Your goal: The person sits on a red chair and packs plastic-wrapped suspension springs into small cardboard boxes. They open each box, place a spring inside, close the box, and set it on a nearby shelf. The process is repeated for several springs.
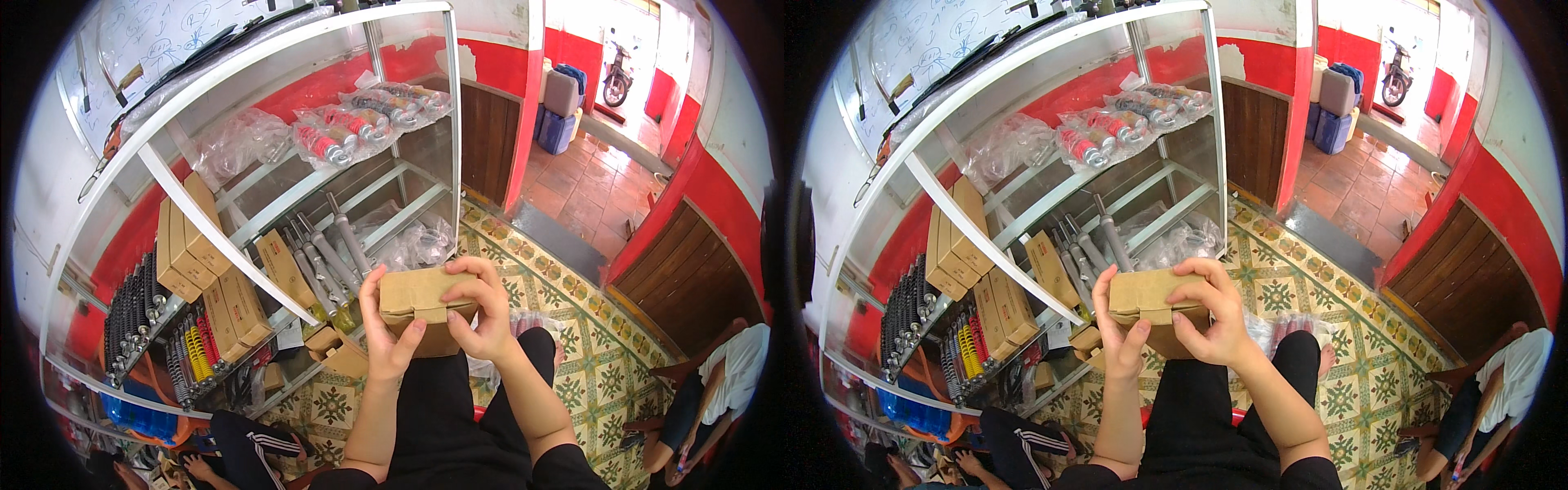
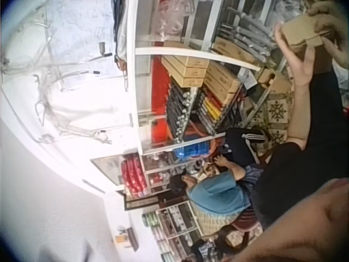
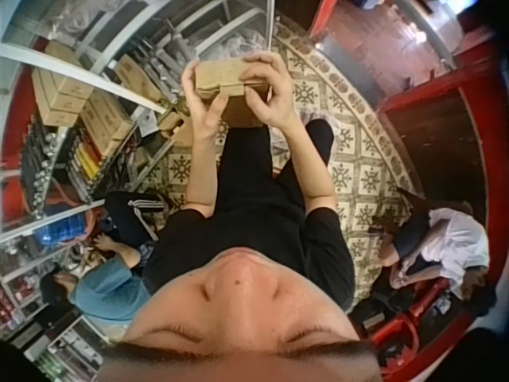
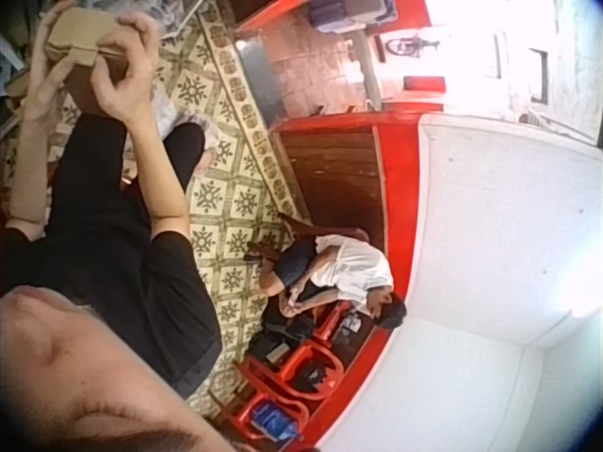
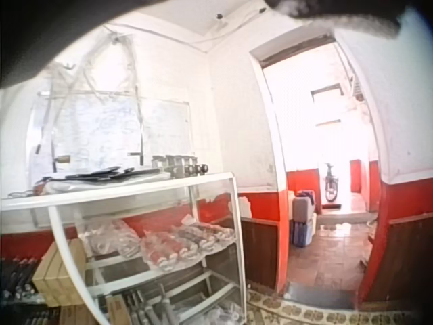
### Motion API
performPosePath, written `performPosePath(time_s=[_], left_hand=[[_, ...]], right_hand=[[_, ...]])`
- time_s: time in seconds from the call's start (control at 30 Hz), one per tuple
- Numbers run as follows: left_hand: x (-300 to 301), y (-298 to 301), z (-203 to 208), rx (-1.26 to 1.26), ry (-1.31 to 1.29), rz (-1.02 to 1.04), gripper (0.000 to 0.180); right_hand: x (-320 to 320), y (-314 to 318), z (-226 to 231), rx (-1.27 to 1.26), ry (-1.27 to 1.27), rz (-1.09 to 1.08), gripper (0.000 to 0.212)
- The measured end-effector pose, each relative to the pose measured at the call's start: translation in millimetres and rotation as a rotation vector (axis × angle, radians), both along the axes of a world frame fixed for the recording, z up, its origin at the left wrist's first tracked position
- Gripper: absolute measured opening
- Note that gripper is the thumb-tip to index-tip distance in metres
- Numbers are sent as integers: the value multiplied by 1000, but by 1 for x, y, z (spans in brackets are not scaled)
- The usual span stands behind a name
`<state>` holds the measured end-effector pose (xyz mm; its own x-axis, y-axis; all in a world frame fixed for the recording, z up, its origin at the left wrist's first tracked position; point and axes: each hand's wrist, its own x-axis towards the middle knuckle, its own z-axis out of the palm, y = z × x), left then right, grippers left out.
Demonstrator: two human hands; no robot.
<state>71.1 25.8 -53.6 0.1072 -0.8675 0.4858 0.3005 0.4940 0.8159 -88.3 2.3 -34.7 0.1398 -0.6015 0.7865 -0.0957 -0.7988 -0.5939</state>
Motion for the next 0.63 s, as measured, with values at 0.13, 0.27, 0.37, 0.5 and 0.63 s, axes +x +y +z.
performPosePath(time_s=[0.13,0.27,0.37,0.5,0.63], left_hand=[[-2,0,-1,12,16,-11,83],[-4,0,-2,12,8,4,80],[-4,0,-2,15,8,15,78],[-8,-1,-1,17,-2,38,77],[-9,-1,-1,41,-34,84,78]], right_hand=[[-1,1,-1,-11,-29,-11,22],[-2,2,0,-15,-31,-11,21],[-4,4,5,1,-39,9,20],[-1,6,3,37,-50,-41,18],[1,6,-4,31,-28,-74,18]])
